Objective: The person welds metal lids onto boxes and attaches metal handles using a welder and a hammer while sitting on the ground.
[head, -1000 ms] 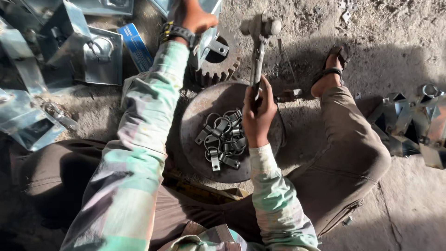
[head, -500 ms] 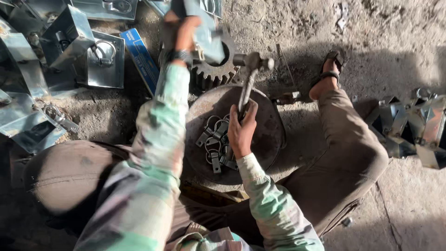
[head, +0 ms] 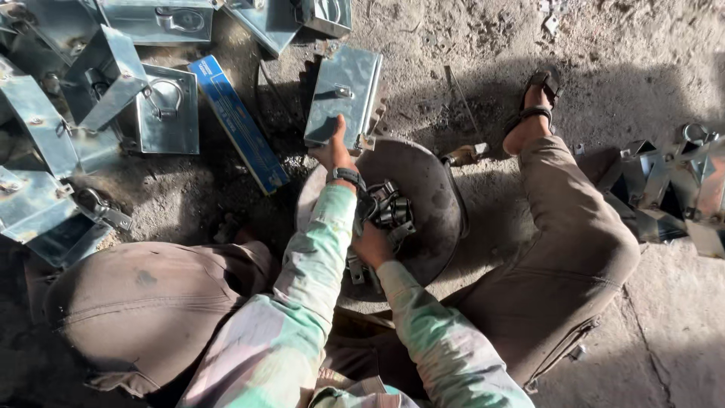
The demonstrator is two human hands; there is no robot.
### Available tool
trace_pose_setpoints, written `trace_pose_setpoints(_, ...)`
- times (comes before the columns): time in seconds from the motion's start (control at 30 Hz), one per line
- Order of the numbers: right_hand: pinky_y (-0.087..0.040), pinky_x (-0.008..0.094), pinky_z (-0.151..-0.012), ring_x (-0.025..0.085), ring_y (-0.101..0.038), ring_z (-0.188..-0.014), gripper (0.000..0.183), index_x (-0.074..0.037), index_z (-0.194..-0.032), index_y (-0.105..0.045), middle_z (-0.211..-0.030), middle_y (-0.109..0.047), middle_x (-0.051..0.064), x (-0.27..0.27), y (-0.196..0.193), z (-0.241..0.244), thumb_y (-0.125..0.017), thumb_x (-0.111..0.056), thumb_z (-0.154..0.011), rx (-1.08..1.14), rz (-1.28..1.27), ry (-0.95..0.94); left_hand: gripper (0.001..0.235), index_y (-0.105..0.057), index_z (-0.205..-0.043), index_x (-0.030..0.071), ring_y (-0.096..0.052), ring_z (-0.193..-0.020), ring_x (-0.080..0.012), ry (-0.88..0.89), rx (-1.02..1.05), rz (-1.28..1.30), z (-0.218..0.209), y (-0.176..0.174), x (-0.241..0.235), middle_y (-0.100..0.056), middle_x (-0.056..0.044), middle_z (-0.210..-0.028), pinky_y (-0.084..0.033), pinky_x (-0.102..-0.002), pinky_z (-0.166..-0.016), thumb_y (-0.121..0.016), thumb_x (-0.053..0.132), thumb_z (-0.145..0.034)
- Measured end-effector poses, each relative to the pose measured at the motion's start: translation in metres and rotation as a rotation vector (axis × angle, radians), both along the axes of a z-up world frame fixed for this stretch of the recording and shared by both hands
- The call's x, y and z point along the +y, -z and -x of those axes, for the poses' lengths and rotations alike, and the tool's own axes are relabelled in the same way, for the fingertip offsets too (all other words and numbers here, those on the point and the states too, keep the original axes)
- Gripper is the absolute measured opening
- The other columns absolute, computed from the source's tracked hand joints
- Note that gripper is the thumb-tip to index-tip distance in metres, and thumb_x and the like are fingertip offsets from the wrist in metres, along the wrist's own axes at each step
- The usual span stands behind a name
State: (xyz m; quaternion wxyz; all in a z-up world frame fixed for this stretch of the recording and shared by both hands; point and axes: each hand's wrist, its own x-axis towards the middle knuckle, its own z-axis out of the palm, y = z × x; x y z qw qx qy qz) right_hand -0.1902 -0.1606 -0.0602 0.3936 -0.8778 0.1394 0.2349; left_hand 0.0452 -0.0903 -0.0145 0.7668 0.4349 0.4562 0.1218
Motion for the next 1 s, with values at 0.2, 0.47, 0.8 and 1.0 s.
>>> trace_pose_setpoints(0.2,-0.053,0.034,-0.053,0.026,-0.068,-0.061,0.031,-0.004,-0.095,-0.068,-0.077,-0.069,0.012,-0.095,-0.072,-0.08,-0.073,-0.03,-0.081,-0.762,0.273,0.085,0.138,-0.008,-0.15,-0.009,-0.046,-0.135,-0.0374,0.25,0.287,-0.166,0.007,-0.043,0.03,-0.037,-0.033,-0.147,-0.04,-0.047,-0.115,-0.101,0.039,-0.059)
trace_pose_setpoints(0.47,-0.045,0.036,-0.077,0.019,-0.059,-0.093,0.057,-0.007,-0.133,-0.054,-0.116,-0.064,0.009,-0.27,-0.01,-0.16,-0.073,-0.044,-0.094,-0.481,-0.656,1.285,0.1,-0.041,-0.144,0.003,-0.047,-0.133,-0.041,0.603,-0.27,-1.433,0.009,-0.11,0.059,-0.053,-0.024,-0.141,-0.042,-0.05,-0.112,-0.098,0.025,-0.064)
trace_pose_setpoints(0.8,-0.041,0.052,-0.091,0.025,-0.053,-0.106,0.04,-0.017,-0.12,-0.055,-0.116,-0.054,0.002,-0.278,0.026,-0.149,-0.073,-0.043,-0.097,-0.127,-0.979,1.243,0.016,-0.068,-0.097,0.002,-0.076,-0.095,-0.0215,1.115,-0.648,-1.162,-0.075,-0.031,0.091,-0.072,-0.007,-0.101,-0.065,-0.032,-0.075,-0.059,-0.01,-0.091)
trace_pose_setpoints(1.0,-0.051,0.045,-0.063,0.024,-0.056,-0.058,0.033,-0.011,-0.071,-0.053,-0.066,-0.055,0.006,-0.21,-0.089,-0.154,-0.072,-0.03,-0.089,-0.404,-1.287,1.113,0.011,-0.073,-0.083,0.005,-0.072,-0.08,-0.0285,0.929,-0.804,-1.509,-0.057,-0.118,0.084,-0.071,-0.009,-0.087,-0.057,-0.038,-0.067,-0.073,-0.005,-0.079)
